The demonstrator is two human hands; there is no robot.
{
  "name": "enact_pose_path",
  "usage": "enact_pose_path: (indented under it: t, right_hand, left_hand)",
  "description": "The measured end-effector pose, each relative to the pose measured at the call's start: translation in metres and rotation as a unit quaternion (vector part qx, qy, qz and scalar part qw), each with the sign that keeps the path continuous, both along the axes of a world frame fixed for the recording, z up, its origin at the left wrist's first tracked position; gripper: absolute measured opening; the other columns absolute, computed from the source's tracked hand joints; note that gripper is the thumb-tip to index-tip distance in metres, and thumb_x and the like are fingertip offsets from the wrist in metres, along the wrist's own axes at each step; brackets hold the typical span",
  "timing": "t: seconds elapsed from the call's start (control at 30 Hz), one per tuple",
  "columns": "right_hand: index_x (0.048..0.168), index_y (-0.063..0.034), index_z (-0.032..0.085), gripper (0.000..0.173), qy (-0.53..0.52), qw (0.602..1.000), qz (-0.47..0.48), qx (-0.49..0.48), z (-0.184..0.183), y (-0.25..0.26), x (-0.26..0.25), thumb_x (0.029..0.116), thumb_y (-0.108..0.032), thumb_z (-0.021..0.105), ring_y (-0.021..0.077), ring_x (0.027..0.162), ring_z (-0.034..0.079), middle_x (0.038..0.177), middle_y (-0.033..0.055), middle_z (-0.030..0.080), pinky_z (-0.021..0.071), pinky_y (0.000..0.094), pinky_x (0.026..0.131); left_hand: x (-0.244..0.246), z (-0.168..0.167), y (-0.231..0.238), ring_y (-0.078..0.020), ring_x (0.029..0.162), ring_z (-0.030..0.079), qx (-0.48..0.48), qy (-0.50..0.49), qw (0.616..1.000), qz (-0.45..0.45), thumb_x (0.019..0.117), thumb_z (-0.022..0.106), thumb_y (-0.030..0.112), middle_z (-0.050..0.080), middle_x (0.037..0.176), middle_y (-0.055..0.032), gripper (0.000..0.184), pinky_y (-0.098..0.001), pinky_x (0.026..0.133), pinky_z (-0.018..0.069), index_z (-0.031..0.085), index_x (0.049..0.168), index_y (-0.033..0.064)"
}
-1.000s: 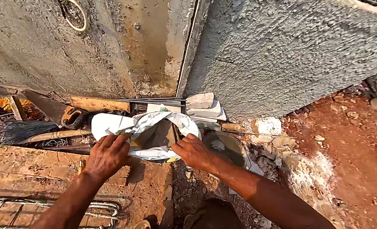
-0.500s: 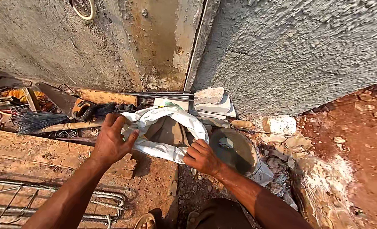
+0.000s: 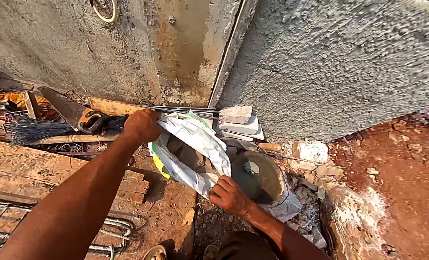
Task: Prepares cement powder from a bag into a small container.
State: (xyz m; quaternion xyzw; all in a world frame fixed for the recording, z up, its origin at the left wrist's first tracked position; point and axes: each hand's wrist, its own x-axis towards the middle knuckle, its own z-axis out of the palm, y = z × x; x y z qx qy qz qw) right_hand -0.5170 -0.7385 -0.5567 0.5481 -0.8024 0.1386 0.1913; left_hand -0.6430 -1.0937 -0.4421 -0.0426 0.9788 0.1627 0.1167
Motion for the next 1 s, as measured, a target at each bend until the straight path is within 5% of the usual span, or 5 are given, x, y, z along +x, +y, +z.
enact_pose_path:
  t: [0.37,0.5,0.6,0.77,1.0]
  right_hand:
    - [0.106,-0.0069,0.072,0.051,-0.186,0.980,-0.071,-0.010,0.042,-0.002,-0.004,0.1074,-0.046,0.039,0.0248,0.097,0.067,0.097,0.0117,0.067,0.0566,0.0382,0.089]
    - [0.130,-0.0116,0.067,0.049,-0.105,0.955,-0.278,-0.017,0.086,-0.059,-0.032,0.0955,-0.046,0.066,0.0332,0.113,0.063,0.122,0.0150,0.066,0.0544,0.0497,0.089]
    - [0.152,-0.0143,0.049,0.075,-0.123,0.920,-0.366,0.063,0.091,-0.089,-0.076,0.0910,-0.050,0.071,0.0471,0.136,0.048,0.150,0.0225,0.050,0.0430,0.0669,0.103]
    - [0.113,-0.0123,0.068,0.020,-0.301,0.874,-0.382,0.020,0.093,-0.095,-0.139,0.0995,-0.025,0.062,0.0341,0.094,0.072,0.098,0.0138,0.073,0.0568,0.0588,0.079]
    - [0.109,-0.0025,0.072,0.022,-0.486,0.825,-0.282,-0.057,0.079,-0.070,-0.191,0.0984,-0.021,0.069,0.0201,0.099,0.069,0.104,0.0120,0.072,0.0554,0.0451,0.092]
  left_hand:
    - [-0.030,0.008,-0.005,-0.0341,0.071,0.062,0.052,-0.008,0.997,-0.057,0.0925,0.073,0.031,0.062,0.072,-0.0128,0.029,-0.0611,0.062,0.0475,0.064,0.074,0.0100]
    - [-0.012,0.024,0.013,-0.0469,0.102,0.067,0.016,0.017,0.998,-0.055,0.0894,0.074,0.035,0.069,0.112,-0.0222,0.051,-0.0733,0.079,0.0501,0.058,0.133,0.0124]
    - [-0.006,0.014,0.022,-0.0457,0.114,0.064,0.041,0.026,0.995,-0.090,0.0881,0.076,0.044,0.063,0.129,-0.0227,0.066,-0.0735,0.087,0.0490,0.051,0.143,0.0173]
    - [0.003,-0.004,0.030,-0.0476,0.106,0.066,0.064,0.089,0.994,-0.020,0.1046,0.056,0.045,0.069,0.109,-0.0248,0.041,-0.0723,0.086,0.0492,0.066,0.122,0.0088]
    - [-0.016,-0.025,0.020,-0.0386,0.089,0.068,0.158,0.124,0.977,-0.074,0.1050,0.059,0.035,0.069,0.090,-0.0187,0.032,-0.0656,0.081,0.0511,0.071,0.100,0.0058]
